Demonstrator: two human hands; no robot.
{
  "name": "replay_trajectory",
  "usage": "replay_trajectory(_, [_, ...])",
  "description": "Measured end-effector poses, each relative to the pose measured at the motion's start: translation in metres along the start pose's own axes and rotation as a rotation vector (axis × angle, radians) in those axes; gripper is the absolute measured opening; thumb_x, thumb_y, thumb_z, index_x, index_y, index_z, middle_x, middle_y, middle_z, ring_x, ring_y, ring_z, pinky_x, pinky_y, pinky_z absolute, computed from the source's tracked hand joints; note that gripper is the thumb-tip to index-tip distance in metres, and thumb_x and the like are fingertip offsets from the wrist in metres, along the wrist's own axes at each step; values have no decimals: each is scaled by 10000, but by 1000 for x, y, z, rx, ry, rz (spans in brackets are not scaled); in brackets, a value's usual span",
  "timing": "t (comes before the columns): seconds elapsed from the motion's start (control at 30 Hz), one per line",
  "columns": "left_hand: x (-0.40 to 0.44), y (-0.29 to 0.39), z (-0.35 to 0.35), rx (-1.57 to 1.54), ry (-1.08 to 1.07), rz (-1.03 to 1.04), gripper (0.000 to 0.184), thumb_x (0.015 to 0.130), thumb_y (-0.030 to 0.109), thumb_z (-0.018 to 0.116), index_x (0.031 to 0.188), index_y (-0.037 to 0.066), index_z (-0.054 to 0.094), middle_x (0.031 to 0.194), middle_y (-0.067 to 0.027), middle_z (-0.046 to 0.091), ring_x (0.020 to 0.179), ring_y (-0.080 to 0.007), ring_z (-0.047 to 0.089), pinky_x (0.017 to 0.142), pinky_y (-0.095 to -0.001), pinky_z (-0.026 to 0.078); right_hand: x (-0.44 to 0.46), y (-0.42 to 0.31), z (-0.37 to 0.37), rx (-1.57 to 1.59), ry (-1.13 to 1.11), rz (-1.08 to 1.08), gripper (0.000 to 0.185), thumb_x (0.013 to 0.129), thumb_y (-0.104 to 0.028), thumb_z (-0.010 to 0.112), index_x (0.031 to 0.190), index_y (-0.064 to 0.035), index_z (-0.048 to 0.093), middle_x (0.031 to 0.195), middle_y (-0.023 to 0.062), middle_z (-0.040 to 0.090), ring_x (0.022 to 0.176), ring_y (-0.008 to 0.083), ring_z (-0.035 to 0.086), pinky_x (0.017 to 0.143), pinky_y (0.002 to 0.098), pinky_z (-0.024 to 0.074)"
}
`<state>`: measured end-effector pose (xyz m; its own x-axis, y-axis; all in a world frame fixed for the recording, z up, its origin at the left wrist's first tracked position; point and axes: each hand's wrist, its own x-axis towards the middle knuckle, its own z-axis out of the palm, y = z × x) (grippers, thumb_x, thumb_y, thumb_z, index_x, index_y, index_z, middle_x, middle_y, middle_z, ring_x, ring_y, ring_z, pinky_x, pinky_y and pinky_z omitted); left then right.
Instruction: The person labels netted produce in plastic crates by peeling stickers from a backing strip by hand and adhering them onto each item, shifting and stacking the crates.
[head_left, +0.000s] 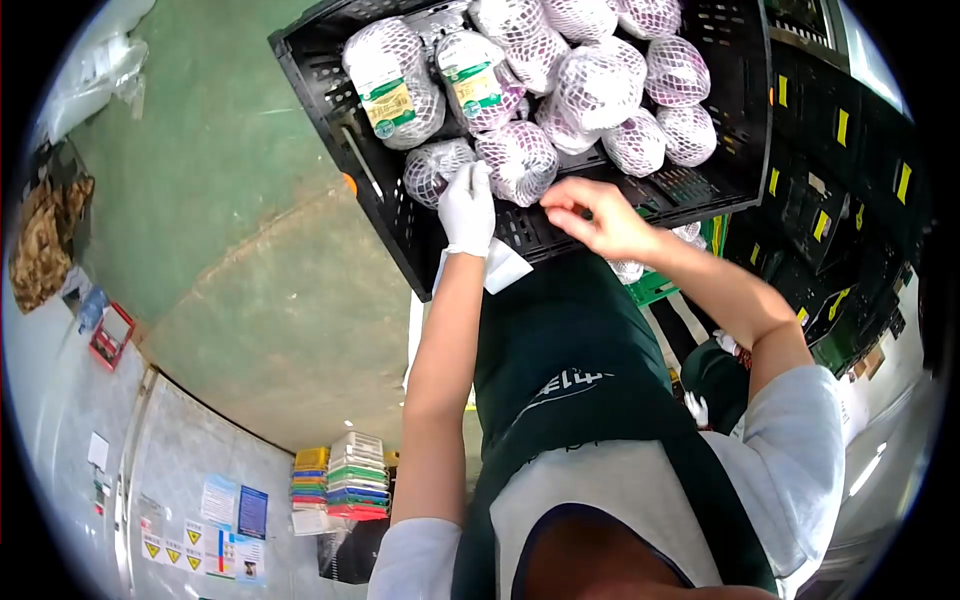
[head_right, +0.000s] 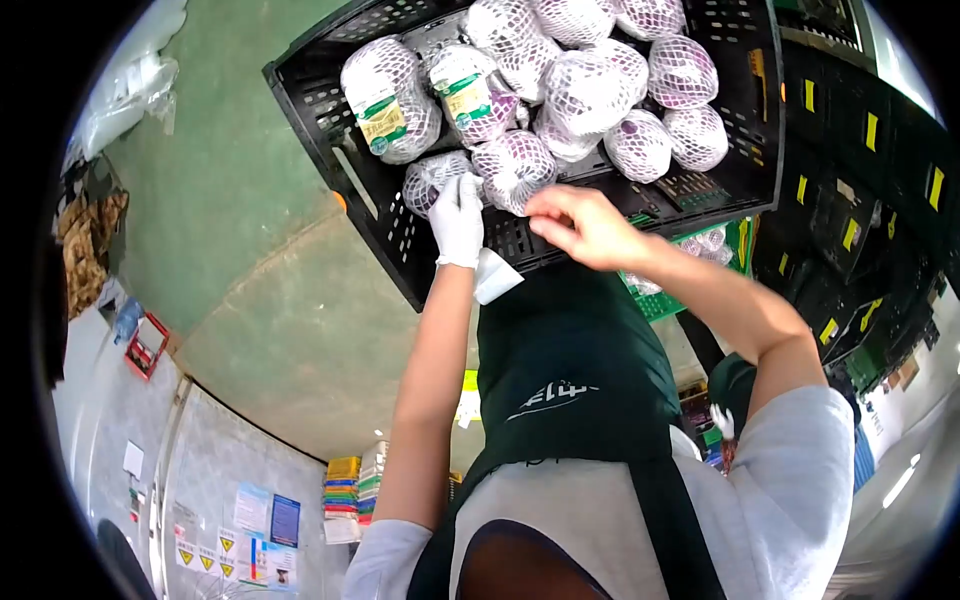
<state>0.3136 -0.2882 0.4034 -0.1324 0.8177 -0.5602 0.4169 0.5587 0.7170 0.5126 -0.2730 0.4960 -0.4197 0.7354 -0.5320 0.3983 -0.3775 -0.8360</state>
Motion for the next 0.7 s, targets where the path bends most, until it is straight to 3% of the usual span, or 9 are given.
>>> replay_trajectory(0.17, [3, -4, 1, -93, 97, 50, 254, 937, 245, 501, 868, 35, 626, 766, -141, 628, 691, -304, 604, 643, -363, 463, -22, 0, 49, -570, -120, -191, 422, 698, -350, 747, 1010, -92, 630, 1026, 34, 606, 968, 253, 546, 848, 400, 438])
replay_trajectory(0.27, [0, 12, -14, -255, 64, -11, 270, 958, 257, 480, 892, 50, 642, 733, -63, 639, 603, -140, 561, 569, -278, 426, -4, 15, 72, -260, -88, -141, 224, 732, -231, 727, 871, -66, 667, 840, 66, 627, 834, 247, 581, 745, 362, 469])
replay_trajectory(0.3, [0, 11, -24, -494, 31, -153, 264, 965, 250, 477, 922, 51, 646, 719, 0, 622, 579, -57, 498, 546, -217, 387, 3, 8, 78, 64, 33, -78, 122, 767, -143, 699, 788, -33, 651, 719, 67, 619, 703, 193, 600, 647, 326, 475])
replay_trajectory(0.33, [-1, 8, -38, -605, -34, -117, 248, 970, 214, 457, 977, 38, 631, 807, -15, 641, 679, -77, 548, 626, -230, 419, 10, 2, 72, 220, 17, 113, 104, 806, -110, 676, 768, -22, 634, 679, 45, 620, 634, 137, 599, 590, 293, 463])
replay_trajectory(0.4, [-12, 19, -69, -806, -145, -64, 363, 898, 281, 558, 1141, 11, 559, 1077, -85, 613, 963, -160, 582, 826, -288, 449, 36, -15, 53, 427, -35, 254, 157, 823, -158, 691, 740, -38, 632, 639, 9, 597, 590, 90, 567, 555, 262, 458])
replay_trajectory(0.5, [-28, 62, -106, -324, -341, 451, 711, 684, 304, 737, 1279, 17, 474, 1334, -131, 451, 1256, -242, 426, 1075, -380, 301, 69, -51, 21, 651, -172, 485, 146, 860, -196, 667, 811, -59, 657, 673, -5, 621, 540, 61, 567, 488, 208, 473])
replay_trajectory(0.6, [-33, 91, -109, -107, -201, 559, 601, 665, 106, 755, 1207, 20, 508, 1241, -108, 511, 1188, -206, 473, 1024, -358, 358, 94, -59, 4, 860, -241, 470, 178, 879, -222, 649, 897, -45, 654, 702, 6, 642, 574, 68, 600, 522, 208, 490])
replay_trajectory(0.67, [-24, 85, -101, -366, -151, 283, 410, 709, 77, 744, 1085, 56, 581, 1111, -92, 588, 1050, -197, 554, 943, -329, 420, 96, -76, -2, 963, -168, 478, 228, 907, -253, 610, 954, -31, 629, 803, 28, 663, 664, 100, 627, 645, 224, 519])
replay_trajectory(0.7, [-22, 88, -92, -602, -86, 224, 237, 795, 21, 679, 1014, 39, 589, 1009, -39, 617, 934, -115, 575, 839, -264, 459, 93, -79, -4, 877, -129, 415, 234, 912, -266, 601, 951, -37, 627, 815, 23, 656, 711, 102, 625, 692, 239, 516])
